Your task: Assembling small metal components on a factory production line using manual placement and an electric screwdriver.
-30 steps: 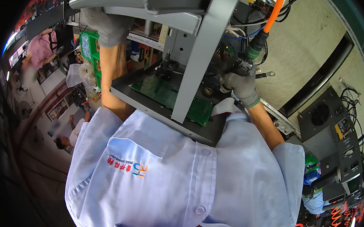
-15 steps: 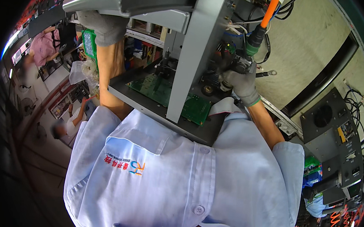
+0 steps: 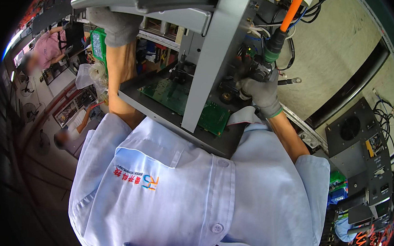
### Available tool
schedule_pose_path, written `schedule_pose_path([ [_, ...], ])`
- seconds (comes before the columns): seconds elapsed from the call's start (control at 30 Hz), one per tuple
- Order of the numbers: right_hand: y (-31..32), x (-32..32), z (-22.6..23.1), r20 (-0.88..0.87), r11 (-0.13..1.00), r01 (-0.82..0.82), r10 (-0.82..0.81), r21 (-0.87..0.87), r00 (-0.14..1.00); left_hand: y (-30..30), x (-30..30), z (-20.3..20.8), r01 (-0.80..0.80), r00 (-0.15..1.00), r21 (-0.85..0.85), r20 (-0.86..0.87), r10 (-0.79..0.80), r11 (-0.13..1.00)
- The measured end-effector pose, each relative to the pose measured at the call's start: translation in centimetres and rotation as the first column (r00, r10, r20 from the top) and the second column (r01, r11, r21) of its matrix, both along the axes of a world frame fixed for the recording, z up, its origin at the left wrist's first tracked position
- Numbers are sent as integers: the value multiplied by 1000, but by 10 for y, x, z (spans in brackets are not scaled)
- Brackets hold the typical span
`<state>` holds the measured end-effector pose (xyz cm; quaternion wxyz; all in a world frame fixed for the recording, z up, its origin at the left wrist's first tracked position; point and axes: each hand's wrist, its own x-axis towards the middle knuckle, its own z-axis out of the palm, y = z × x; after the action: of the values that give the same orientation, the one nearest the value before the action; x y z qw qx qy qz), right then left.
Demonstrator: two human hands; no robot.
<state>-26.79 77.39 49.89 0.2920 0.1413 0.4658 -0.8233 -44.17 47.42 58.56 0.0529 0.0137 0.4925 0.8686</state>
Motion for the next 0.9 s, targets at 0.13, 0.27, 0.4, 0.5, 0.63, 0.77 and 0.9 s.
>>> schedule_pose_path([
  [0.13, 2, 2, -3, 8, 1000, 7, -7, -30, 1000, 6, 2, 5, 2, 1000, 34, -1, -2, 999],
  [0.27, 0, 3, -7, 28, 1000, -20, 19, 19, 999, 8, 2, 7, 3, 1000, 71, 12, -4, 997],
  [0.4, -1, 3, -7, 15, 999, 25, -25, -24, 1000, 18, 5, 8, 3, 1000, 103, 19, -5, 995],
  [0.5, 0, 2, -7, 8, 999, 7, -6, -39, 1000, 22, 5, 9, 3, 1000, 125, 24, -6, 992],
  [0.63, 1, 3, -10, 31, 999, 12, -11, -40, 999, 31, 4, -1, 17, 999, 181, 38, -24, 983],
  [0.77, -2, 3, -8, -10, 999, 5, -5, -36, 1000, 36, 9, 14, 5, 999, 189, 40, -13, 982],
  [0.9, -2, 3, -11, -8, 997, 26, -26, -66, 1000, 42, 9, 12, 11, 999, 231, 45, -22, 973],
])
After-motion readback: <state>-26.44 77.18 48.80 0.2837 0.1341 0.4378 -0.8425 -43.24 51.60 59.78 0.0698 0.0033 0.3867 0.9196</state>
